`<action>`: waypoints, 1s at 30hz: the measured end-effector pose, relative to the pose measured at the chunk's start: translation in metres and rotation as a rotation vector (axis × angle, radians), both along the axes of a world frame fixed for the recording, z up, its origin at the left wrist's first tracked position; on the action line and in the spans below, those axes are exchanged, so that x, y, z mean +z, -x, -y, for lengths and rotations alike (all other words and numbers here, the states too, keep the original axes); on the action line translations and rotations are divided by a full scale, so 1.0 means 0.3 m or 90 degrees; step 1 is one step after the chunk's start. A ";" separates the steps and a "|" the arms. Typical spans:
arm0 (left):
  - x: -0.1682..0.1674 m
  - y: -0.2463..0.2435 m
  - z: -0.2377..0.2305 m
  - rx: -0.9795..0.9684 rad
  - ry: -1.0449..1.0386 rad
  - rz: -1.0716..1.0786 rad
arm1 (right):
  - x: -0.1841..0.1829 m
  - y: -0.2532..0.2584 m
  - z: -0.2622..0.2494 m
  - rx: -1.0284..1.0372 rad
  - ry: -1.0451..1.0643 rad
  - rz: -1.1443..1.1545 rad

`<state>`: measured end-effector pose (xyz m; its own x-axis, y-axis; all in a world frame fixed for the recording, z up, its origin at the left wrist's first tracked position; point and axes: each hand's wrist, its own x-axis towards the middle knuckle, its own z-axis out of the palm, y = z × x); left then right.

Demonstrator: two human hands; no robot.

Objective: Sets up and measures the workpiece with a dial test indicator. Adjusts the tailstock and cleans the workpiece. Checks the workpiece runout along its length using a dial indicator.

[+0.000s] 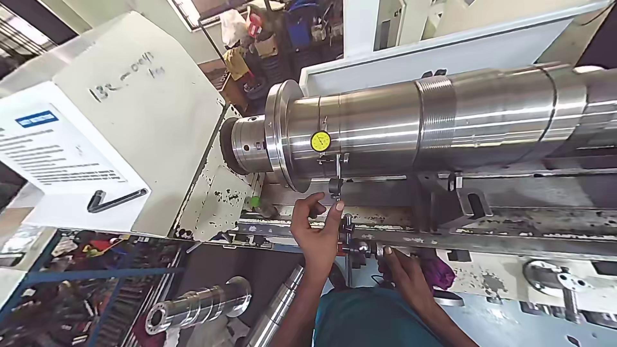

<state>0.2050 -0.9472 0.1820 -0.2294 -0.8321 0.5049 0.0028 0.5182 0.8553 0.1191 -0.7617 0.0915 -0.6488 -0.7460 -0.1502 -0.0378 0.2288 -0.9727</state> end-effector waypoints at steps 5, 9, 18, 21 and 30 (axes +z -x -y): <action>0.002 -0.003 0.000 -0.002 -0.001 -0.005 | -0.002 0.000 -0.001 0.001 -0.001 -0.004; 0.000 -0.006 0.001 -0.007 -0.001 -0.010 | -0.004 0.000 -0.003 0.002 0.003 0.002; -0.001 -0.006 0.000 -0.006 -0.006 -0.019 | 0.002 0.000 -0.005 0.003 0.000 0.014; -0.005 -0.007 0.001 -0.008 0.001 -0.023 | -0.001 -0.001 -0.006 0.003 0.004 0.012; -0.001 -0.010 -0.002 -0.004 -0.002 -0.017 | -0.002 -0.001 -0.006 0.008 0.009 0.014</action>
<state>0.2079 -0.9466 0.1817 -0.2212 -0.8323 0.5083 0.0297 0.5152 0.8566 0.1196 -0.7600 0.0909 -0.6364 -0.7561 -0.1528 -0.0197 0.2140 -0.9766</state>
